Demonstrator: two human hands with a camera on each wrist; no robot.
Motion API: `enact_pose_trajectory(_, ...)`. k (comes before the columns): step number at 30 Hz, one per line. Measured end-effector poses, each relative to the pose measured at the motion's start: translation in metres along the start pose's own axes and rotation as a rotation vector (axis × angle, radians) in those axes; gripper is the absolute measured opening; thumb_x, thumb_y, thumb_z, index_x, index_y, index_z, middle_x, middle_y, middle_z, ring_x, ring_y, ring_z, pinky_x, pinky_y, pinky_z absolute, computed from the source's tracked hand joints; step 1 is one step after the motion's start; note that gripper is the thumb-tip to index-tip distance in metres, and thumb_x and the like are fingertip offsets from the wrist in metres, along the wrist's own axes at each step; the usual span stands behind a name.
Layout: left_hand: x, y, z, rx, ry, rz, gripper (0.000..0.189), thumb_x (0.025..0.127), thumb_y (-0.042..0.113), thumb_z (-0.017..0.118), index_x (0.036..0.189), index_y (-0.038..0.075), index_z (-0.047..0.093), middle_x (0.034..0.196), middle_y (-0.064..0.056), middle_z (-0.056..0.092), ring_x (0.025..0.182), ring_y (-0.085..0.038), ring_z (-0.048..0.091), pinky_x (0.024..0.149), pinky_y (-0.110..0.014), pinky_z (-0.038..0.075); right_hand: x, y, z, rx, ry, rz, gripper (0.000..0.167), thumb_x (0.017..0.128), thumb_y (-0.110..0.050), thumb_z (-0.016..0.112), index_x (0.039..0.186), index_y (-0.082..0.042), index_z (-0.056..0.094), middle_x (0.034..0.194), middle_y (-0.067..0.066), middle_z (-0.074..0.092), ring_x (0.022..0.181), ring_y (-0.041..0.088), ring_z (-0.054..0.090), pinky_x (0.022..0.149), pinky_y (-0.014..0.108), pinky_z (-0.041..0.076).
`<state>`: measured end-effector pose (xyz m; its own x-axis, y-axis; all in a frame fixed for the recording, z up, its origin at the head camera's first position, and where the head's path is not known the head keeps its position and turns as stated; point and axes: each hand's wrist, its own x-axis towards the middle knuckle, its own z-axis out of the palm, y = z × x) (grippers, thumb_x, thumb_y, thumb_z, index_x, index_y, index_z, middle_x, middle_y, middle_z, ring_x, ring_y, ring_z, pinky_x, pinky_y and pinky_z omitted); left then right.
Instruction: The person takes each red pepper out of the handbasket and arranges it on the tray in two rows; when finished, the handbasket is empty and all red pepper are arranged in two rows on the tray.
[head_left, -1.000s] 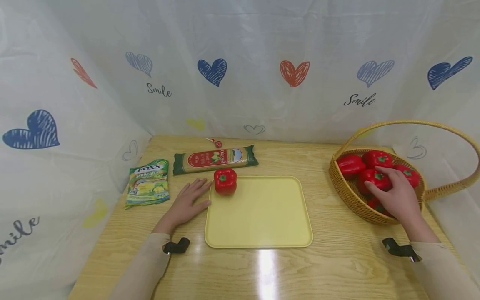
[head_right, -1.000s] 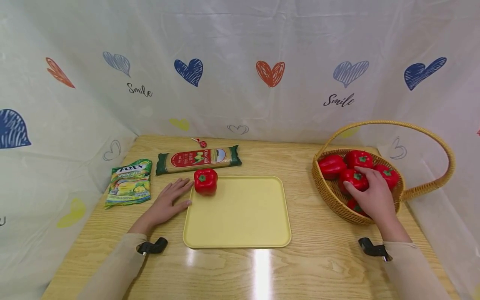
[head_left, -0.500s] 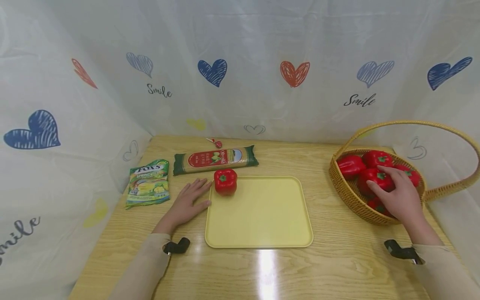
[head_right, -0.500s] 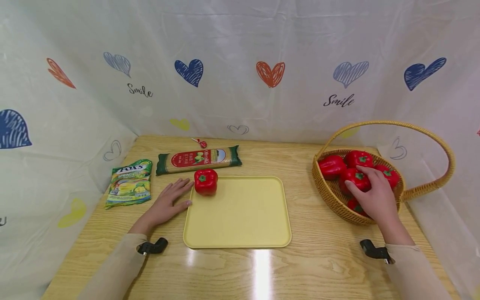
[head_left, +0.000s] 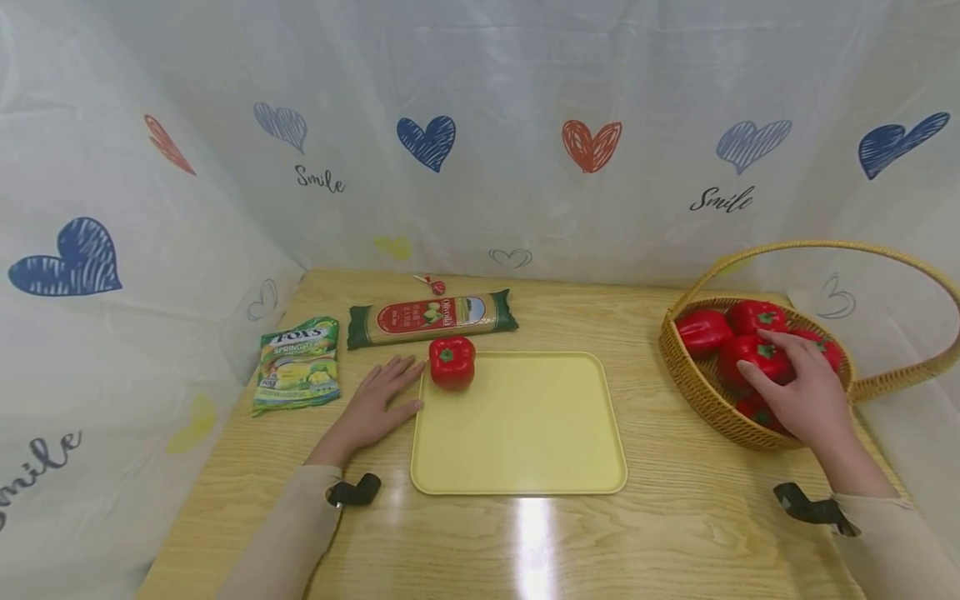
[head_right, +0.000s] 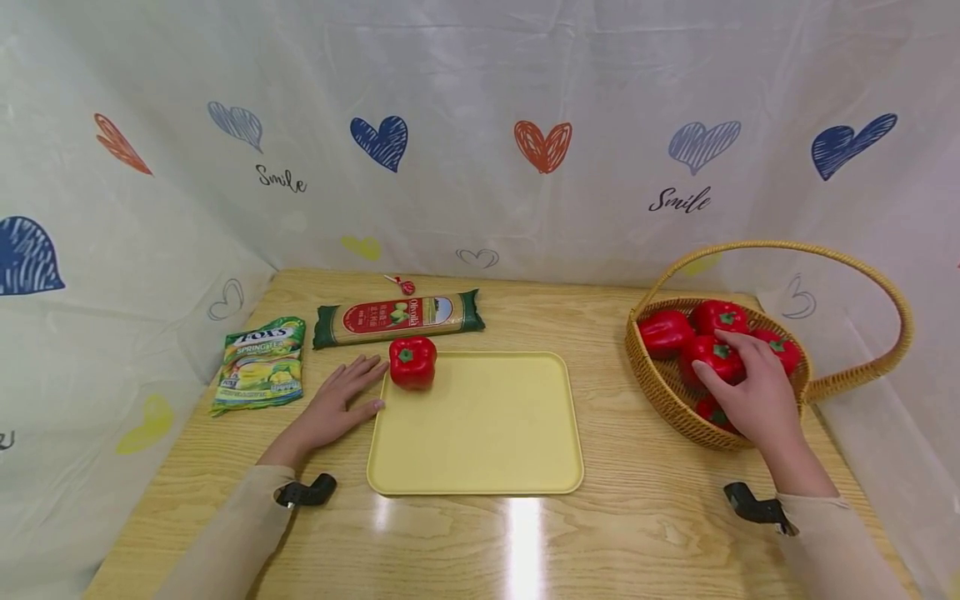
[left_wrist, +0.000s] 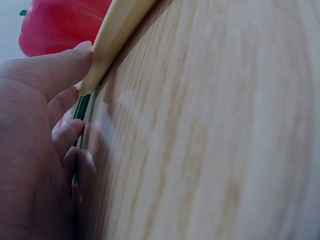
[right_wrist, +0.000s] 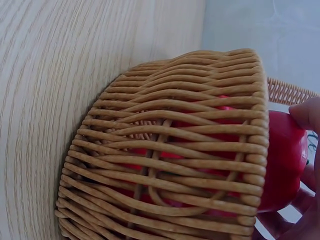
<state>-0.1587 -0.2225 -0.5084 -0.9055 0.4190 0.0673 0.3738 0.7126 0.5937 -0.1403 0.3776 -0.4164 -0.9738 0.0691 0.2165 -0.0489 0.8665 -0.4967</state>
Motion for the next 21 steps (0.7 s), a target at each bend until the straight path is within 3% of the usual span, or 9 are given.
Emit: enact_pose_trajectory(21, 0.0, 0.0, 0.0, -0.001, 0.003, 0.003, 0.066, 0.1, 0.038, 0.064, 0.157, 0.014, 0.042, 0.164, -0.013, 0.033, 0.155, -0.035, 0.017, 0.126, -0.053, 0.004, -0.003, -0.012, -0.007, 0.038, 0.011, -0.044, 0.059, 0.099, -0.028, 0.068, 0.149, -0.003, 0.048, 0.146, 0.033, 0.04, 0.127, 0.057, 0.037, 0.092, 0.079, 0.034)
